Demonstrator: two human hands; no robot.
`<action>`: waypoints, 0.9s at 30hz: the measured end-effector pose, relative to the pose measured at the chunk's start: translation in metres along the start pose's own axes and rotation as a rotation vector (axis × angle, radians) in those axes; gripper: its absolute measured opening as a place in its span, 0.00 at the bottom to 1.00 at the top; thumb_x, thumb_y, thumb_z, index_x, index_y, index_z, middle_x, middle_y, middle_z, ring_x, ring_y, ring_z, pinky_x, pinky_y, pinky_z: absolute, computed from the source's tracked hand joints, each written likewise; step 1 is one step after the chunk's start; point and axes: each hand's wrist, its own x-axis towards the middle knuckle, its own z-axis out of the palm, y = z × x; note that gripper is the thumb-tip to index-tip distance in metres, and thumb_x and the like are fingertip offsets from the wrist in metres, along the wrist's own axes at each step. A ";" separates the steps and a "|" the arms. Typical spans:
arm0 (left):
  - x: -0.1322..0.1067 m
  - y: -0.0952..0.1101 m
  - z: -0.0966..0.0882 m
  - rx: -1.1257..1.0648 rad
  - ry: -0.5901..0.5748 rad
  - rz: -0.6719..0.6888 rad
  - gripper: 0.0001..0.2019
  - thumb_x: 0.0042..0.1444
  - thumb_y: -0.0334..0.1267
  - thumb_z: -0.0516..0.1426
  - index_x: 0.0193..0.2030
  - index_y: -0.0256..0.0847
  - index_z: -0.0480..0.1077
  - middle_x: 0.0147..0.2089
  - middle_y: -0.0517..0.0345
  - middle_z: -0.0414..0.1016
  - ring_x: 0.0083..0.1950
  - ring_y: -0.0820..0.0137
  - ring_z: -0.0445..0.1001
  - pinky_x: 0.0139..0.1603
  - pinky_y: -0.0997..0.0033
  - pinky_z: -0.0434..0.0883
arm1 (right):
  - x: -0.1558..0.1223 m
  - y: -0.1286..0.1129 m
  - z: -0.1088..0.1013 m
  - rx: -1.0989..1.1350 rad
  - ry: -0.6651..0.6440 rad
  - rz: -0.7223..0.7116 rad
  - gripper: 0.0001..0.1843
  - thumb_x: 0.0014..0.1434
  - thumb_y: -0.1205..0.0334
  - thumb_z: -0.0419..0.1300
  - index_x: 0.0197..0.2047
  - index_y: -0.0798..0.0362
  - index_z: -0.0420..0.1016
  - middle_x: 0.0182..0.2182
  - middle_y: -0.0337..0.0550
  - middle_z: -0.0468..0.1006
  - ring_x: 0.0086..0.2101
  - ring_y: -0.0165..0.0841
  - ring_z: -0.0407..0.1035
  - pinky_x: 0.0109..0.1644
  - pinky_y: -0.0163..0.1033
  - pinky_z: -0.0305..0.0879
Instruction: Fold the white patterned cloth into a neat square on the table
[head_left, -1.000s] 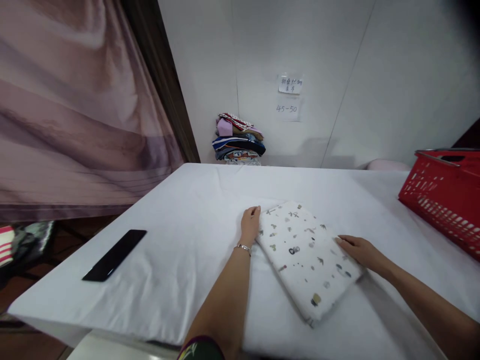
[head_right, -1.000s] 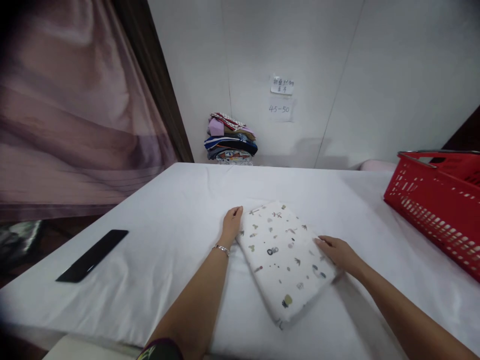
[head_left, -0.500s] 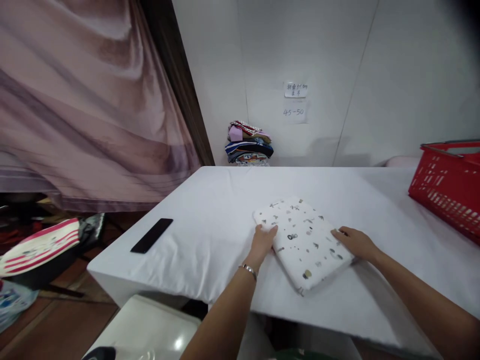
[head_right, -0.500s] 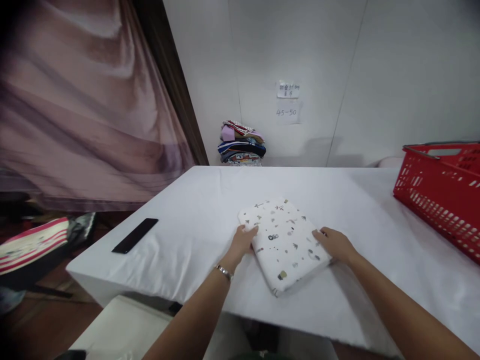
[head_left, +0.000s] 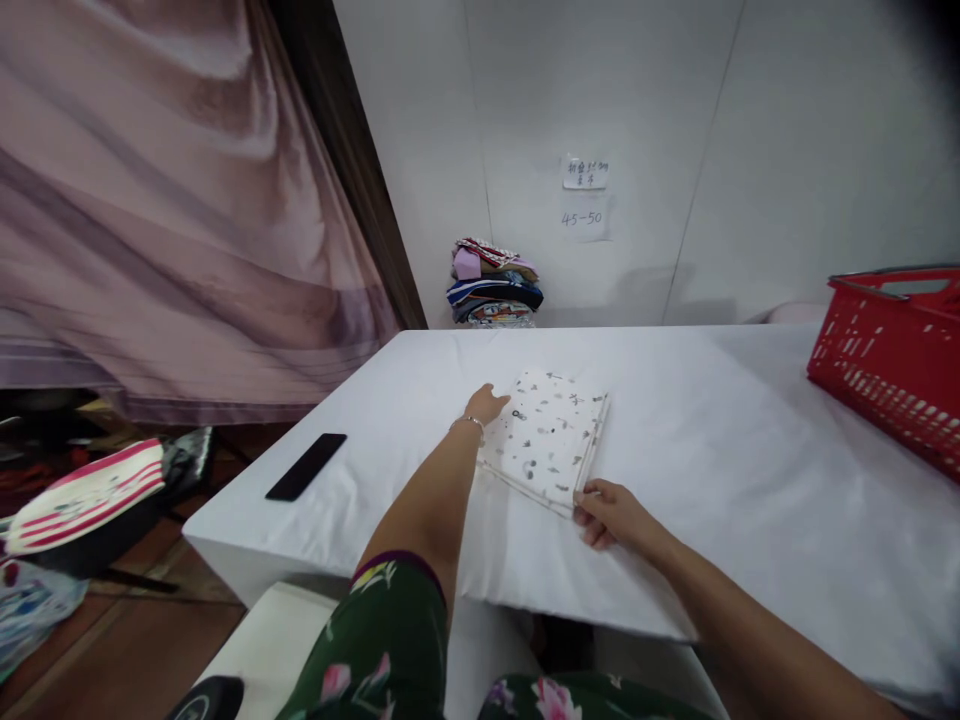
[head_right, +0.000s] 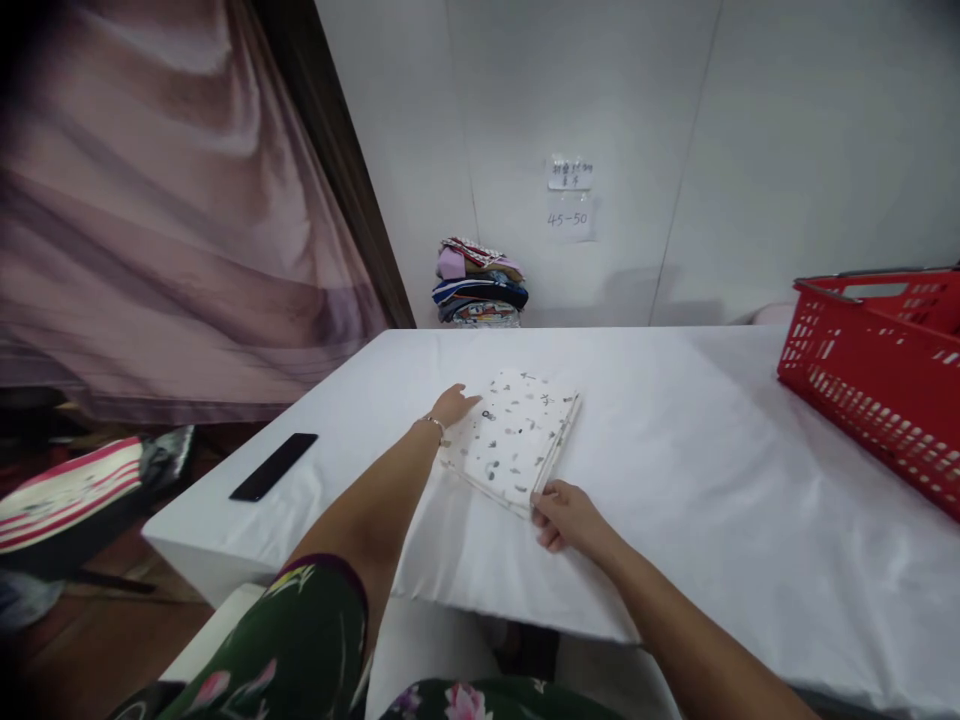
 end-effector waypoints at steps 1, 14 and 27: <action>-0.005 -0.009 0.000 0.024 -0.010 -0.016 0.28 0.49 0.47 0.58 0.56 0.38 0.62 0.57 0.44 0.68 0.56 0.58 0.67 0.50 0.66 0.64 | 0.002 0.000 -0.004 -0.012 0.012 -0.002 0.14 0.54 0.50 0.57 0.35 0.53 0.65 0.24 0.38 0.73 0.18 0.28 0.69 0.18 0.32 0.65; -0.029 -0.041 0.014 0.128 -0.123 -0.058 0.22 0.43 0.51 0.60 0.42 0.39 0.68 0.49 0.47 0.74 0.48 0.59 0.72 0.40 0.70 0.65 | 0.131 -0.072 -0.126 -0.449 0.485 -0.259 0.24 0.55 0.52 0.52 0.52 0.53 0.70 0.54 0.50 0.70 0.54 0.42 0.63 0.55 0.48 0.60; 0.038 -0.009 -0.010 0.421 -0.101 0.342 0.19 0.49 0.35 0.60 0.49 0.41 0.67 0.53 0.51 0.69 0.55 0.60 0.65 0.56 0.64 0.57 | 0.077 -0.043 -0.109 -0.468 0.142 -0.028 0.38 0.49 0.47 0.60 0.61 0.52 0.59 0.28 0.43 0.76 0.22 0.31 0.67 0.25 0.36 0.65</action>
